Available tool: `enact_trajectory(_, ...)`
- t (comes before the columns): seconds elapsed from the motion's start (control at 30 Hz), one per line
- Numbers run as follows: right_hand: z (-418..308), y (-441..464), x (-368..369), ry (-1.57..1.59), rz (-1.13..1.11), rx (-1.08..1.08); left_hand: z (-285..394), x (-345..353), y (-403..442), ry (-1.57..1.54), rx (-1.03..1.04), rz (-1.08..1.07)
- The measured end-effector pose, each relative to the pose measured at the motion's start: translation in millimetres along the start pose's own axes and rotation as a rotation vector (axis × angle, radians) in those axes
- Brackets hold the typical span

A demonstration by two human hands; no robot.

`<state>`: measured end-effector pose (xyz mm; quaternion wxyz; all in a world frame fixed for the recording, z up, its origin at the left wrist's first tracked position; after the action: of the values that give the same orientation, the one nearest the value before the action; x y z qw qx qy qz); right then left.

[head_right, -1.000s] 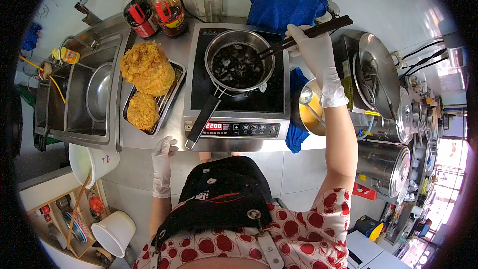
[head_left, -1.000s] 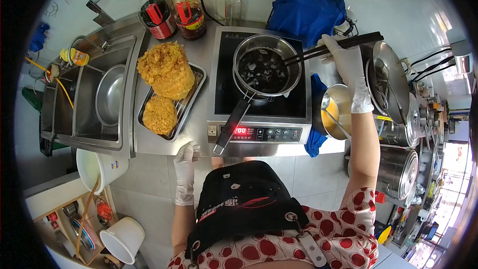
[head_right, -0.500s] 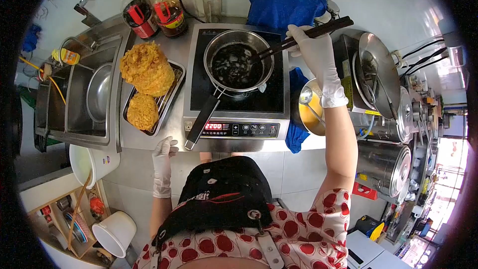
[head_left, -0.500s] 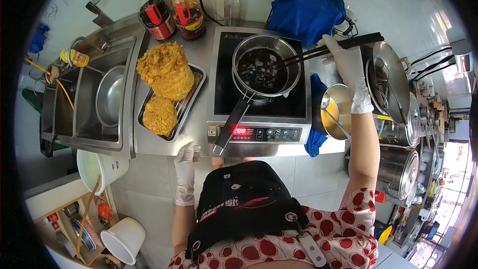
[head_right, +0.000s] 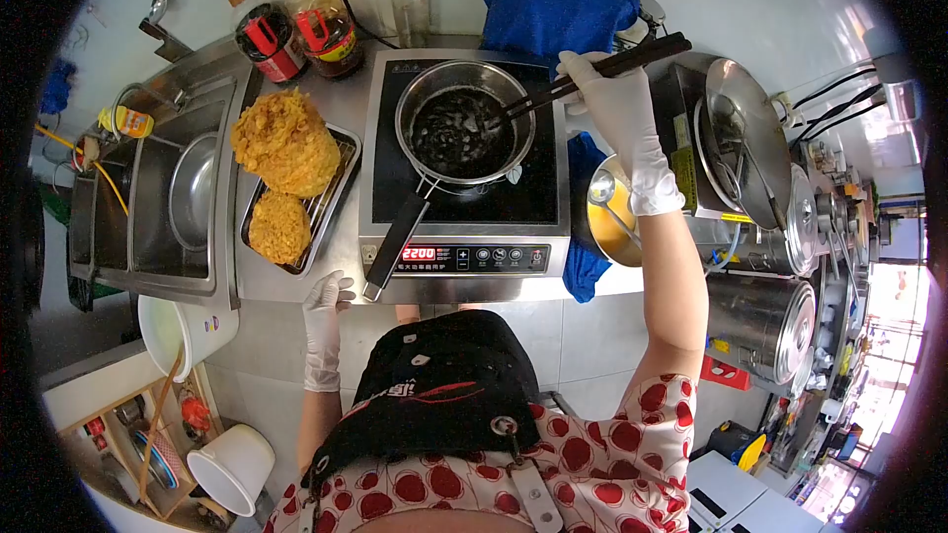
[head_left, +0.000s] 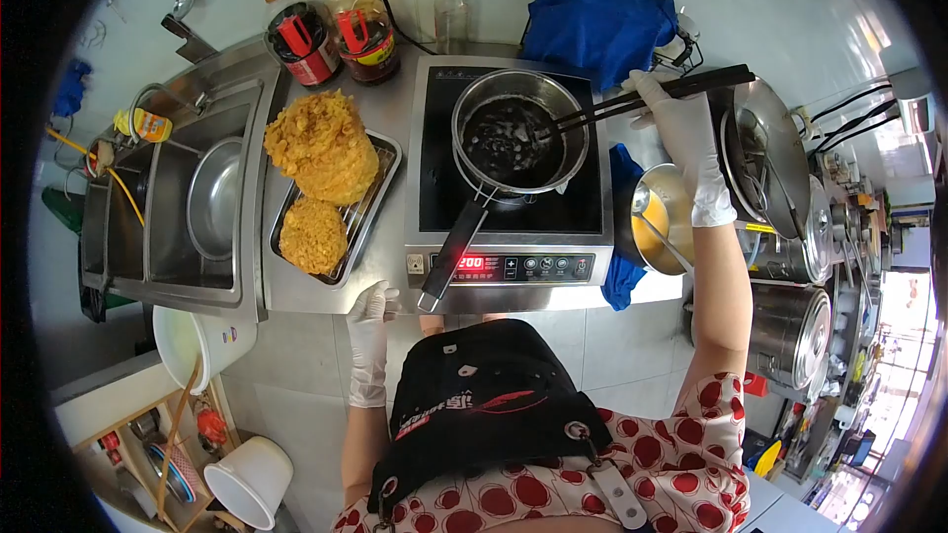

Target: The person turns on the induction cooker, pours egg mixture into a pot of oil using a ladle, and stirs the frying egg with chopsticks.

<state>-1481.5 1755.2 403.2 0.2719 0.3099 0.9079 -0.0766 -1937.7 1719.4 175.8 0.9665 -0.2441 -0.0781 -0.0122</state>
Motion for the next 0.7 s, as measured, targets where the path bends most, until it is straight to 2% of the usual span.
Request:
enact_trajectory(0.23,-10.6,-10.0,-9.1,-0.038,0.013,0.018,1.7,0.5,0.3,0.023,0.006,0.006)
enact_trajectory(0.3,-20.4,-11.0,-24.7,-0.004,0.089,-0.072,0.4,-1.1,-0.4,0.015,0.002,0.007)
enact_trajectory(0.43,-26.7,-5.6,-34.4,0.009,0.086,-0.085,-1.4,-1.8,-0.5,0.007,-0.001,-0.014)
enact_trajectory(0.7,-16.8,7.6,-15.2,-0.024,0.072,-0.085,-1.1,-1.2,-2.0,0.032,-0.003,-0.022)
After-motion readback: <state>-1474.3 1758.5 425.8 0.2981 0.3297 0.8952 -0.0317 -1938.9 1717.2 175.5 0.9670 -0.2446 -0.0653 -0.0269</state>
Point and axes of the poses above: each hand's wrist, its own y-axis towards the middle knuckle, its own x-axis out of the palm, z = x × y, the point moved 8 cm from there along y, towards the middle knuckle, and after that the axes turned 15 degrees about -y, right-handed, at the moved point
